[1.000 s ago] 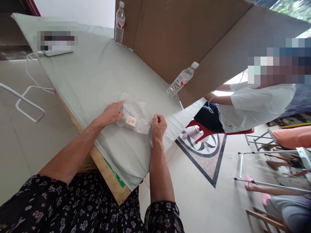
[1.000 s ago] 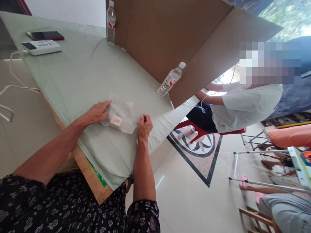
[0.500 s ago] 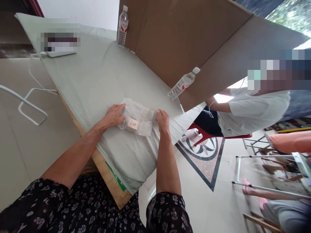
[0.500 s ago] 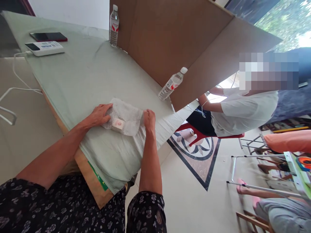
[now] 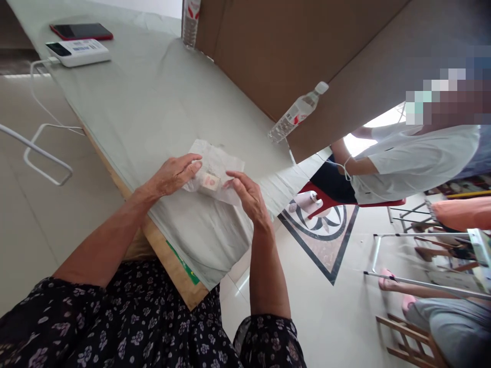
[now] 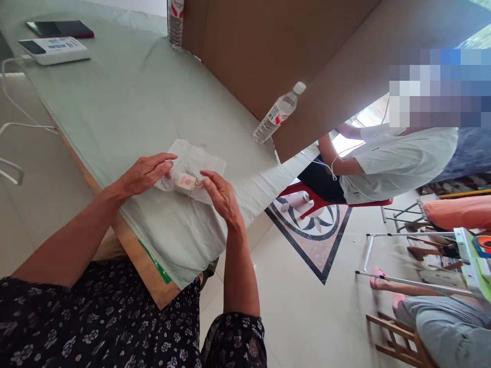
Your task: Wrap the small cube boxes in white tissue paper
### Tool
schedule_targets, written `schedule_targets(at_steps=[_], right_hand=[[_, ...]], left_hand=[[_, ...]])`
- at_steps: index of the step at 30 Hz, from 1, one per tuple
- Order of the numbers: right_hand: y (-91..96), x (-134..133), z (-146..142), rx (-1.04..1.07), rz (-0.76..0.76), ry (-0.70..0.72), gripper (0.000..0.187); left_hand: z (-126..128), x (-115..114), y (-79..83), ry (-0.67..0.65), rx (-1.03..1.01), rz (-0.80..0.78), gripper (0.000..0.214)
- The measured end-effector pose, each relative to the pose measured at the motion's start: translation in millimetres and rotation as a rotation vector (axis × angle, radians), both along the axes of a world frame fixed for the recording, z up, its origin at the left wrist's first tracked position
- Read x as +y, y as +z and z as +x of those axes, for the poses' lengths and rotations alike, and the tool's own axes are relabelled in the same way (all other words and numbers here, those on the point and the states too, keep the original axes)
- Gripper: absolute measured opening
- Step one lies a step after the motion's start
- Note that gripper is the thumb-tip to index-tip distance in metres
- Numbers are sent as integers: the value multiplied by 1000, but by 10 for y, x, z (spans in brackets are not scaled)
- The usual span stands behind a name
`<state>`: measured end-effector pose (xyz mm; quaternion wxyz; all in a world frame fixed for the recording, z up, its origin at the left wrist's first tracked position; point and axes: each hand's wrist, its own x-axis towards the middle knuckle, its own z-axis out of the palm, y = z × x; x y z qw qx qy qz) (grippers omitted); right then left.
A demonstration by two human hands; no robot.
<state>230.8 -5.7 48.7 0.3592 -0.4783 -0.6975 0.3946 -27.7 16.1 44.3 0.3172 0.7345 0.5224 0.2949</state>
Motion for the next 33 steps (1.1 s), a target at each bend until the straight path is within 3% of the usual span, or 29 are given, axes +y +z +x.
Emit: schedule_targets(at_steps=[3, 5, 7, 11, 14, 17, 20, 23, 27, 30, 33], right_hand=[[34, -264, 61, -112, -115, 256, 44], [3, -383, 79, -174, -154, 300, 35], [-53, -414, 69, -195, -120, 189, 28], [-188, -259, -94, -205, 130, -110, 28], [-311, -93, -301, -283, 269, -90, 52], [-416, 16, -379, -328, 283, -44, 52], [-464, 78, -164, -243, 335, -237, 48], [-496, 133, 268, -186, 335, -511, 53], [-563, 147, 748, -335, 236, -623, 53], [-557, 77, 767, -405, 329, -667, 52], [-469, -7, 467, -389, 455, -604, 42]], left_hand=[[-138, -165, 70, -35, 33, -54, 65], [-191, -244, 78, -74, 173, -95, 61], [-186, -293, 57, -100, 313, -70, 55], [-63, -320, -34, -106, 408, 187, 55], [7, -325, -114, -154, 433, 210, 74], [28, -350, -178, -204, 498, 88, 88], [64, -369, -218, -205, 533, 54, 90], [156, -356, -245, -145, 538, 77, 90], [248, -340, -264, -73, 543, 80, 88], [211, -328, -245, -75, 502, 73, 85], [152, -266, -204, -47, 448, 123, 73]])
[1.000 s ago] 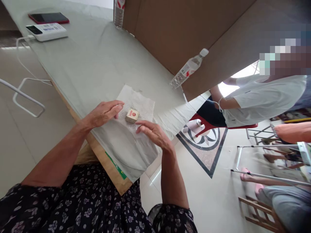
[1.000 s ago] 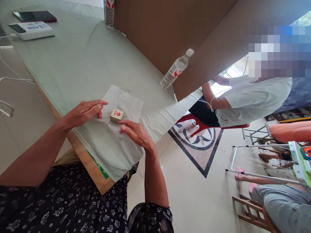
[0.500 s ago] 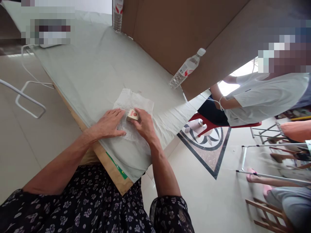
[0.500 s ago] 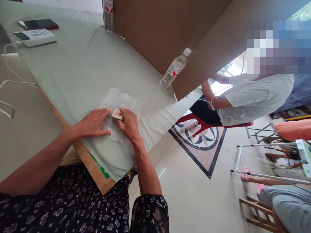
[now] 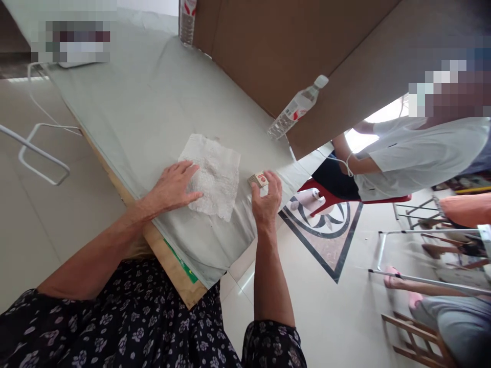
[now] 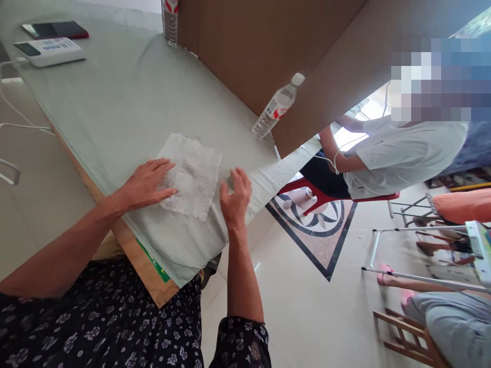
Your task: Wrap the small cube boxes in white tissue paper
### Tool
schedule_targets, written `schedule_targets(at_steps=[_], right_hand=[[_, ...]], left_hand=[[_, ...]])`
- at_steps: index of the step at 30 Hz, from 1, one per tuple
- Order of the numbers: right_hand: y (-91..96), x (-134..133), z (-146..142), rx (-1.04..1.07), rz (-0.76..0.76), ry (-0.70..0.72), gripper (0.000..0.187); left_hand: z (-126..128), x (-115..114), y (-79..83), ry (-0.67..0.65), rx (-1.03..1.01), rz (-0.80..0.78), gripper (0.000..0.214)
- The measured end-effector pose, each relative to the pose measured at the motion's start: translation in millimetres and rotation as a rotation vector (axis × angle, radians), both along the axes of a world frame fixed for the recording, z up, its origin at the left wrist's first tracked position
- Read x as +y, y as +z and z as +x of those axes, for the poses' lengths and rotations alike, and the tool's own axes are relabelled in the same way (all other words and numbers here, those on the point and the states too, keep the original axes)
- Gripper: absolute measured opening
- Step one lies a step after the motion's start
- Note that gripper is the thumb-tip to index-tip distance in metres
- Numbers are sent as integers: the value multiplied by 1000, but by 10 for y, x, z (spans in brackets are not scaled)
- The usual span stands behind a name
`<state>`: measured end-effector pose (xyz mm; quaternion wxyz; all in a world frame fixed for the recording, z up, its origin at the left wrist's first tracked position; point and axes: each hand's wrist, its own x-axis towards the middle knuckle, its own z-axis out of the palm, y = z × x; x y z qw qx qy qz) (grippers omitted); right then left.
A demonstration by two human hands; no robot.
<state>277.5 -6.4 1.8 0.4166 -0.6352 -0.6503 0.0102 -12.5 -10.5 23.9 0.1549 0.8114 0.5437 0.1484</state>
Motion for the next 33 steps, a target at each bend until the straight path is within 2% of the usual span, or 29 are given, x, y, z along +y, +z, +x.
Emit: schedule_targets(at_steps=[3, 6, 9, 13, 16, 19, 22, 24, 26, 28, 31, 33], right_hand=[[84, -18, -424, -96, -79, 236, 36], [68, 29, -712, -216, -285, 382, 46], [-26, 82, -764, -286, -421, 435, 52], [-125, 87, -649, -253, -398, 478, 51], [-131, 35, -522, -128, -258, 409, 36], [-105, -9, -316, 7, -43, 174, 28], [-121, 27, -42, 82, 45, -72, 43], [-169, 89, 128, 126, -27, -158, 60], [-213, 144, 244, 177, -143, -165, 63], [-206, 158, 277, 227, -193, -136, 57], [-55, 94, 143, 272, -126, -23, 51], [96, 41, -52, 266, -102, 137, 48]], left_hand=[[4, 88, 13, -52, 5, 38, 68], [15, 115, -34, -117, 67, -11, 77], [-50, 63, -101, -129, 128, -75, 89], [-188, -13, -132, -118, 153, -90, 95], [-235, -21, -119, -135, 134, -102, 95], [-230, -15, -105, -100, 4, -51, 81], [-194, -20, -112, -44, -124, 62, 59], [-168, -29, -134, -44, -141, 85, 53], [-157, -39, -167, -52, -122, 54, 55], [-168, -46, -199, -59, -101, 14, 61], [-212, -45, -218, -79, -84, -16, 69], [-238, -37, -206, -94, -69, -37, 74]])
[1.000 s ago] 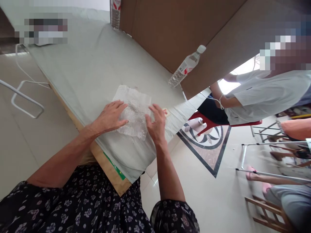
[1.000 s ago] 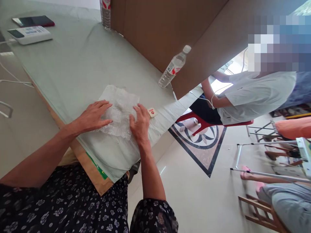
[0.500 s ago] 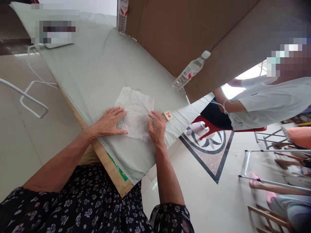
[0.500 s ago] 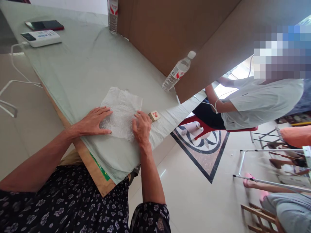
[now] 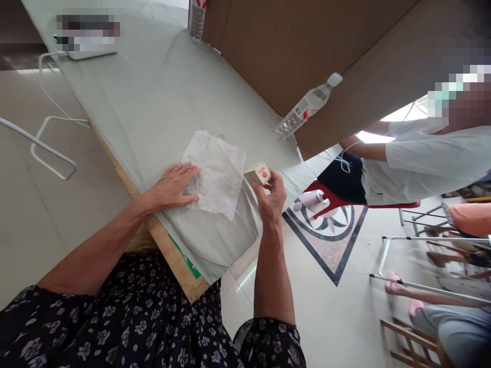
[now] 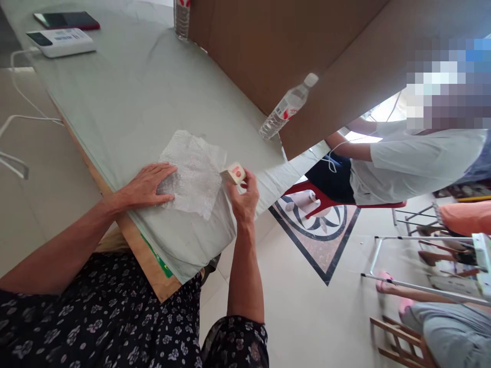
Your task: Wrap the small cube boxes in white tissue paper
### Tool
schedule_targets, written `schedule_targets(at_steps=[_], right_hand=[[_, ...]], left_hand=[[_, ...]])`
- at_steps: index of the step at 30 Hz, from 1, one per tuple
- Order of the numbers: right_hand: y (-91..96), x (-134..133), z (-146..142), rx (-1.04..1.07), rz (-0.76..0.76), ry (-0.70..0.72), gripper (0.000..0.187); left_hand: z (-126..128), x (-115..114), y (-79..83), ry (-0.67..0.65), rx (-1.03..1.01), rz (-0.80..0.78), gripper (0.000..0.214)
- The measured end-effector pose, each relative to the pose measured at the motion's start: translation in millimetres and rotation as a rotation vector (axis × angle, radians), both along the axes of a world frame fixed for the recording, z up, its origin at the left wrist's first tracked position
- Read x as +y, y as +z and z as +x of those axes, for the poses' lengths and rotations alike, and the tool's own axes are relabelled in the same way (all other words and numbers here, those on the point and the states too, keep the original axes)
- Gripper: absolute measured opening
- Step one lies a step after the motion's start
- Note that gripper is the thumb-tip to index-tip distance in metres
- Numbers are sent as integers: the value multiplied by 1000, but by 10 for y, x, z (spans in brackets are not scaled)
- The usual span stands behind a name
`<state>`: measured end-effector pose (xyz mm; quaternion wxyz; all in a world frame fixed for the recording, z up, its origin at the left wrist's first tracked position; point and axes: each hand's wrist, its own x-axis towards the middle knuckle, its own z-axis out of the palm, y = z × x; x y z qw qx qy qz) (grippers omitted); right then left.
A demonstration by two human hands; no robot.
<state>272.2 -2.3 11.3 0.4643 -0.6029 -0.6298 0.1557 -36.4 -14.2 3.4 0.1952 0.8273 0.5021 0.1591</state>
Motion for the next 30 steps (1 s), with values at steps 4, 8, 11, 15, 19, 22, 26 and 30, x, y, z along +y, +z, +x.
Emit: schedule_targets(at_steps=[4, 8, 11, 15, 19, 22, 26, 30], right_hand=[[126, 2, -456, -36, -26, 307, 51], [-61, 93, -705, -177, -122, 420, 52], [-167, 143, -713, -276, -153, 451, 53], [-149, 159, -657, -270, -173, 486, 52], [-158, 148, -664, -241, -153, 461, 52], [-209, 158, -692, -256, -128, 446, 53], [-178, 109, -659, -250, -124, 452, 59], [2, -223, -522, -235, -37, 372, 58]], left_hand=[[-4, 9, 52, -7, 22, -40, 79], [13, -6, 82, -19, 2, -37, 80], [14, -15, 86, -16, 2, -39, 80], [7, -13, 80, -15, 1, -35, 81], [8, -9, 67, -17, -12, -28, 80], [21, -14, 58, -11, -13, -25, 78], [0, -80, 80, 6, -64, 25, 74], [-123, -239, 174, -18, -102, 107, 72]])
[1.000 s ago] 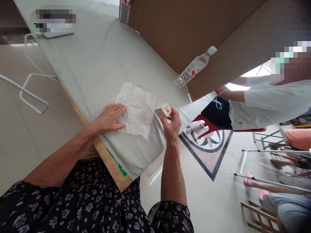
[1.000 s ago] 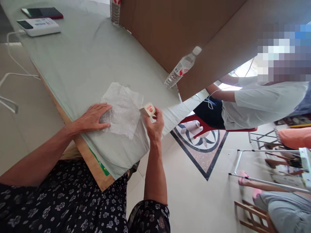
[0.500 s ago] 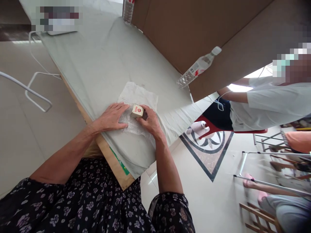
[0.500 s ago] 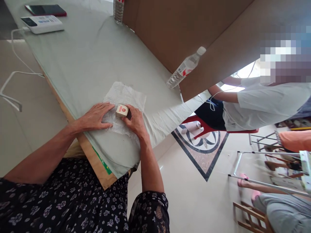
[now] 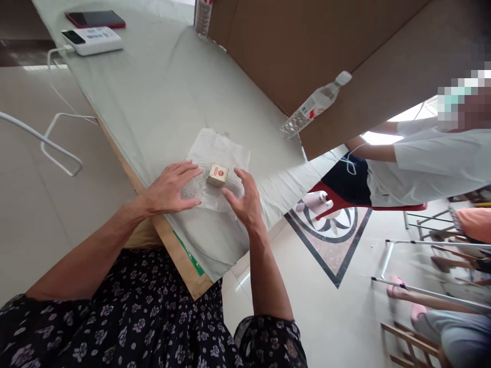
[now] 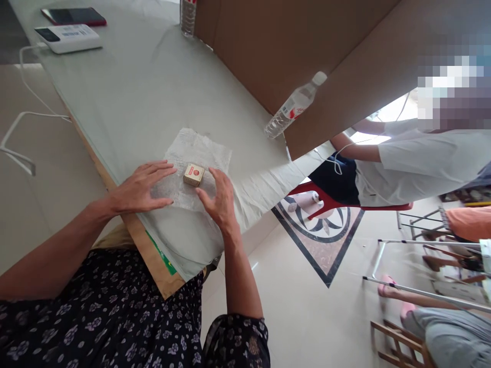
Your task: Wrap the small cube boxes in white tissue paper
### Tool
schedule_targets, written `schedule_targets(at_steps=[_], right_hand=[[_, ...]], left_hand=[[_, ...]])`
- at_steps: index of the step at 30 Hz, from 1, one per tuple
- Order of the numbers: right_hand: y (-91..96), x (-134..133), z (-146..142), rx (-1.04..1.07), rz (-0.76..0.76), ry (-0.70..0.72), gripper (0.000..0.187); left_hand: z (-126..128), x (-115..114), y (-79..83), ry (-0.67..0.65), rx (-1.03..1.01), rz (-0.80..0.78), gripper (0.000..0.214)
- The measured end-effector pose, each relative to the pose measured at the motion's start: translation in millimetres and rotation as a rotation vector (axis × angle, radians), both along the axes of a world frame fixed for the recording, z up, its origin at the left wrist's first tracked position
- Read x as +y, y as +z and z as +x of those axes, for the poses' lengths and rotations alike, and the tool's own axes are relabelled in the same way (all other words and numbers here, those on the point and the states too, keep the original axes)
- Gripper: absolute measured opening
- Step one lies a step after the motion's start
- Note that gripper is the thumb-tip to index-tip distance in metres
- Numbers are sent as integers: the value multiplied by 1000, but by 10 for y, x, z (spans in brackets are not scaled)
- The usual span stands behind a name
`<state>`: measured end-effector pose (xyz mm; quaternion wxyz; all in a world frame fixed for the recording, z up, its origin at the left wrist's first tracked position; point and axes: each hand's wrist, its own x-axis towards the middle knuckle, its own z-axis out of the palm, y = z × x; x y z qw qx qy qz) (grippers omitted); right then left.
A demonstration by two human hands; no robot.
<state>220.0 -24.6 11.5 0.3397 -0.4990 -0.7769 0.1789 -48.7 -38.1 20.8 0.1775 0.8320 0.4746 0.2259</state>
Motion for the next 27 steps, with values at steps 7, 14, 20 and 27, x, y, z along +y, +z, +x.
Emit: schedule_targets(at_steps=[7, 14, 20, 27], right_hand=[[-41, -518, -142, -293, 55, 103, 32], [-31, -298, -301, -105, 98, -78, 22], [121, 47, -260, 107, 45, -141, 13], [0, 338, -324, 370, -186, -103, 24]], left_hand=[[-26, -182, 5, -74, 112, 15, 52], [177, -46, 32, 18, 48, 61, 34], [401, 243, 164, 157, -186, 13, 19], [526, 490, 22, 240, -493, -150, 23]])
